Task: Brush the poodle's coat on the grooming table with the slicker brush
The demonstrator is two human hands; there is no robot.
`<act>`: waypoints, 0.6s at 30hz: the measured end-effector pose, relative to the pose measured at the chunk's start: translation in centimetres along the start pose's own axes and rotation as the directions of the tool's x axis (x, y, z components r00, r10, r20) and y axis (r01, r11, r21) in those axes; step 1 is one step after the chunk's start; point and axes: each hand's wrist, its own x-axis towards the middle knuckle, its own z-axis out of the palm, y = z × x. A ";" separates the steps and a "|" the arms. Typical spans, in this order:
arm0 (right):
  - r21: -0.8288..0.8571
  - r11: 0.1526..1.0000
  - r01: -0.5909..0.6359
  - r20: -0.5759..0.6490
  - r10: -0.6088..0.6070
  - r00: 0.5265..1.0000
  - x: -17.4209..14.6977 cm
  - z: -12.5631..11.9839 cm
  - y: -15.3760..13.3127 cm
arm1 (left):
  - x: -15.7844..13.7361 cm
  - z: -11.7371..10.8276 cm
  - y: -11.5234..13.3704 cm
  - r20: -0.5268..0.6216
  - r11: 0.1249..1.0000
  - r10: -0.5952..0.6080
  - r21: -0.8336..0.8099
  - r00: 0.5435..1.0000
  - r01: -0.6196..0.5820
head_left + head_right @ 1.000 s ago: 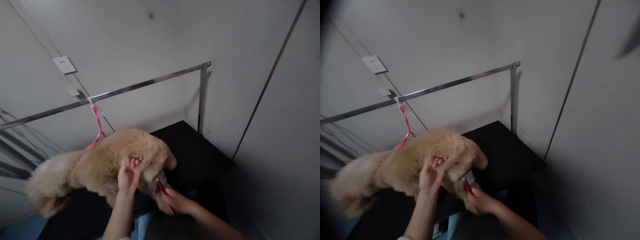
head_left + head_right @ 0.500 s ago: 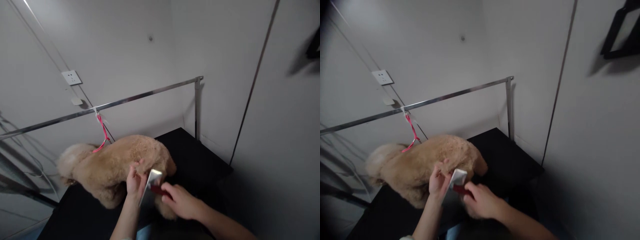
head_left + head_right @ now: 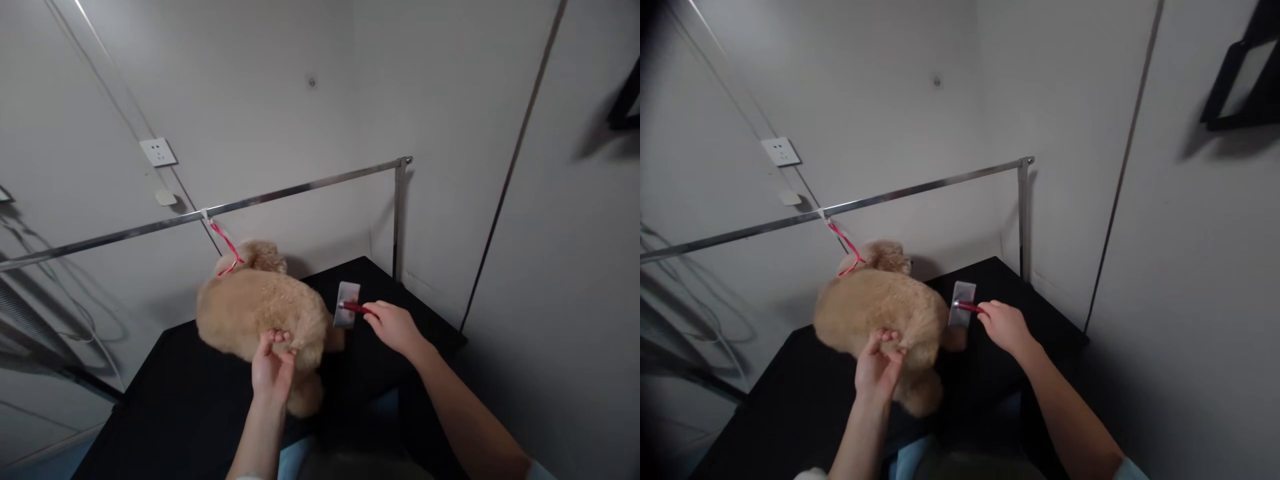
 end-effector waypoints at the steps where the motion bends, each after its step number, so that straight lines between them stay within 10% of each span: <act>1: 0.021 1.000 0.022 -0.009 -0.021 1.000 -0.3 0.3 -0.9 | -0.3 -0.2 0.4 -0.006 1.000 -0.001 -0.022 1.000 0.001; 6: 0.274 0.887 0.373 0.129 -0.418 0.899 -0.1 3.4 -4.6 | -1.7 -1.6 2.9 -0.038 0.995 0.017 -0.098 0.999 -0.021; 13: 0.388 0.922 0.015 0.145 -0.077 0.986 2.1 8.7 -4.5 | -3.2 -4.8 6.4 -0.100 0.963 0.164 -0.198 0.981 -0.181; 18: 0.792 0.552 -0.262 0.507 -0.355 0.785 -5.6 16.0 -12.9 | -2.7 -8.0 8.2 -0.061 0.974 0.084 -0.206 0.995 -0.095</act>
